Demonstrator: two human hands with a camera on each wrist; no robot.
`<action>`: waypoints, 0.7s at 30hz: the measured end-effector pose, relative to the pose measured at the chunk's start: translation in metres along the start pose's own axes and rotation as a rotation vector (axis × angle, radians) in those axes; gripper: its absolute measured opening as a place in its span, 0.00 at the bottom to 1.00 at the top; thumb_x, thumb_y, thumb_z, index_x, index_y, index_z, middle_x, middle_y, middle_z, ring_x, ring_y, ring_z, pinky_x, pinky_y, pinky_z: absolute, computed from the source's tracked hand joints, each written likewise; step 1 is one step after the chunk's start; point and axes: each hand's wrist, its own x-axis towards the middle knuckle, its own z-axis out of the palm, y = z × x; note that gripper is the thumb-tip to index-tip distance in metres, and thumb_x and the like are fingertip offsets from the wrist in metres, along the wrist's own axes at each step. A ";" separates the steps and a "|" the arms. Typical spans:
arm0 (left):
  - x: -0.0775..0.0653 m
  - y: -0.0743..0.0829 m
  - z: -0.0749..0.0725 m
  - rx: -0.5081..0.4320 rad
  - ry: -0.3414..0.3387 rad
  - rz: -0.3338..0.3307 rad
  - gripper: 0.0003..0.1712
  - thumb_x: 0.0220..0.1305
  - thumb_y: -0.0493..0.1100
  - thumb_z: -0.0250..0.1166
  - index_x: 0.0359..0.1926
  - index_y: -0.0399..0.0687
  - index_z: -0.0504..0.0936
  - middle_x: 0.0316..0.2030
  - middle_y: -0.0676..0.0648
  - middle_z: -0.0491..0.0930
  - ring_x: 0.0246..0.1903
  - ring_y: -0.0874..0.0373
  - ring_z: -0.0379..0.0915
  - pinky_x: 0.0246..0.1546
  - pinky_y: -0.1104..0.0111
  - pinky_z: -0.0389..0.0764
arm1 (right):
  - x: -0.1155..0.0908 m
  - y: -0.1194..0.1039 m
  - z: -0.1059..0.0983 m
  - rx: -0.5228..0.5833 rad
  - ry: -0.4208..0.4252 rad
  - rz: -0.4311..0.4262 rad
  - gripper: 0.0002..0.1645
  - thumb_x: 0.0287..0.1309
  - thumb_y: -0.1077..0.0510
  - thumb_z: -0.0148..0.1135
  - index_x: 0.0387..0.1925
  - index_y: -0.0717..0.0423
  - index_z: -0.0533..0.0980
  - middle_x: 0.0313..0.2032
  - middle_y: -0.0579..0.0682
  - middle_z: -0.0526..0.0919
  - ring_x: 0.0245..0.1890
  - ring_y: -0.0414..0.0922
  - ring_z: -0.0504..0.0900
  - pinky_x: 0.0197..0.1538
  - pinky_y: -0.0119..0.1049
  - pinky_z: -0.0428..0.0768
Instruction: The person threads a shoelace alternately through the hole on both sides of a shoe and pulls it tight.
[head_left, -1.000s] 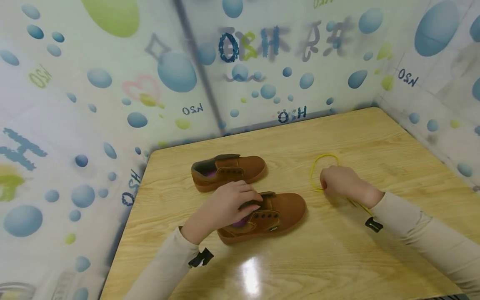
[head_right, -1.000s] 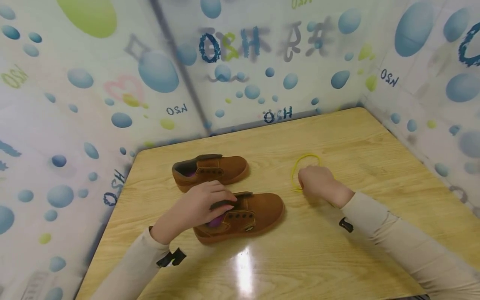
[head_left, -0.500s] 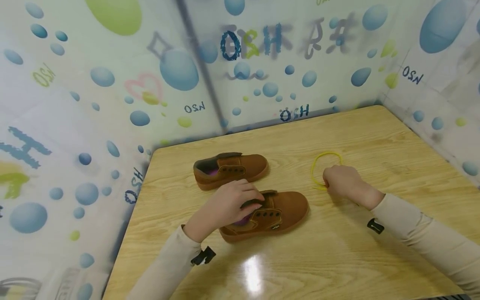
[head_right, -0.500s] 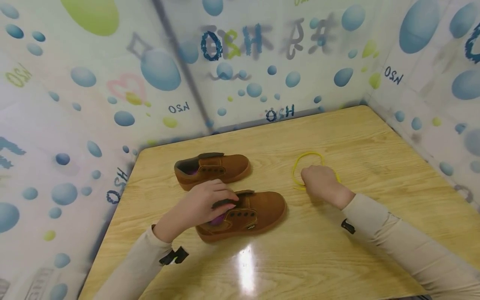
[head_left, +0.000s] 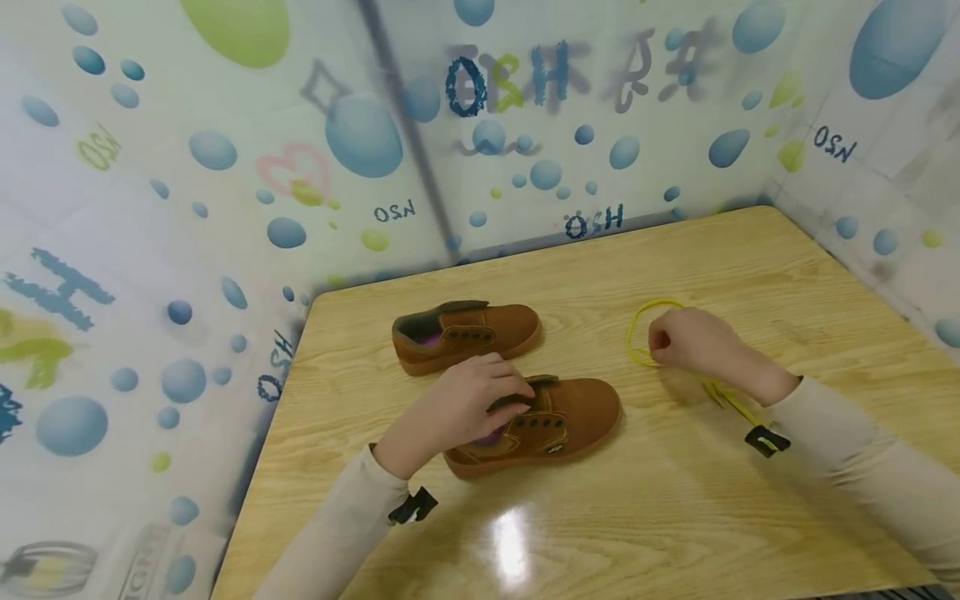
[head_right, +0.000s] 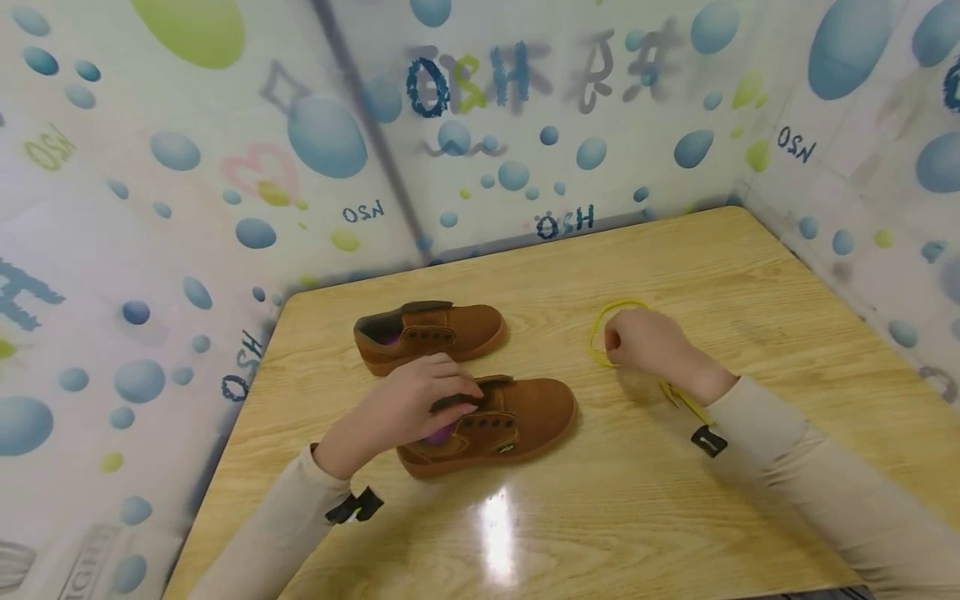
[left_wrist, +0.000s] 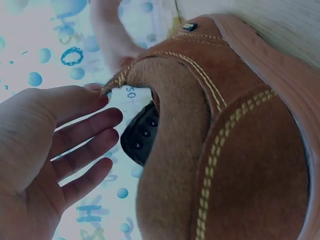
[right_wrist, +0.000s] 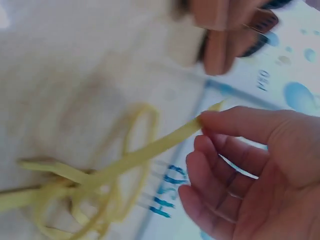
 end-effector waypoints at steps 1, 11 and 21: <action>0.001 0.001 0.000 -0.008 -0.004 0.001 0.08 0.64 0.46 0.69 0.44 0.53 0.87 0.42 0.56 0.86 0.44 0.61 0.79 0.49 0.69 0.80 | 0.000 -0.001 -0.005 0.028 0.009 0.001 0.06 0.58 0.60 0.65 0.25 0.50 0.80 0.25 0.44 0.82 0.24 0.40 0.74 0.29 0.35 0.71; 0.004 0.008 0.002 -0.040 -0.086 -0.001 0.09 0.65 0.44 0.68 0.46 0.52 0.86 0.40 0.55 0.83 0.39 0.65 0.80 0.42 0.75 0.80 | -0.005 -0.021 -0.050 0.337 0.215 0.072 0.10 0.63 0.52 0.65 0.38 0.54 0.83 0.36 0.51 0.87 0.34 0.40 0.82 0.38 0.32 0.77; 0.007 0.010 0.007 -0.035 -0.111 0.011 0.08 0.64 0.45 0.69 0.44 0.54 0.87 0.38 0.56 0.84 0.37 0.66 0.81 0.42 0.74 0.81 | -0.013 -0.039 -0.112 0.816 0.719 -0.033 0.11 0.61 0.57 0.67 0.41 0.61 0.82 0.32 0.34 0.88 0.32 0.34 0.85 0.37 0.21 0.79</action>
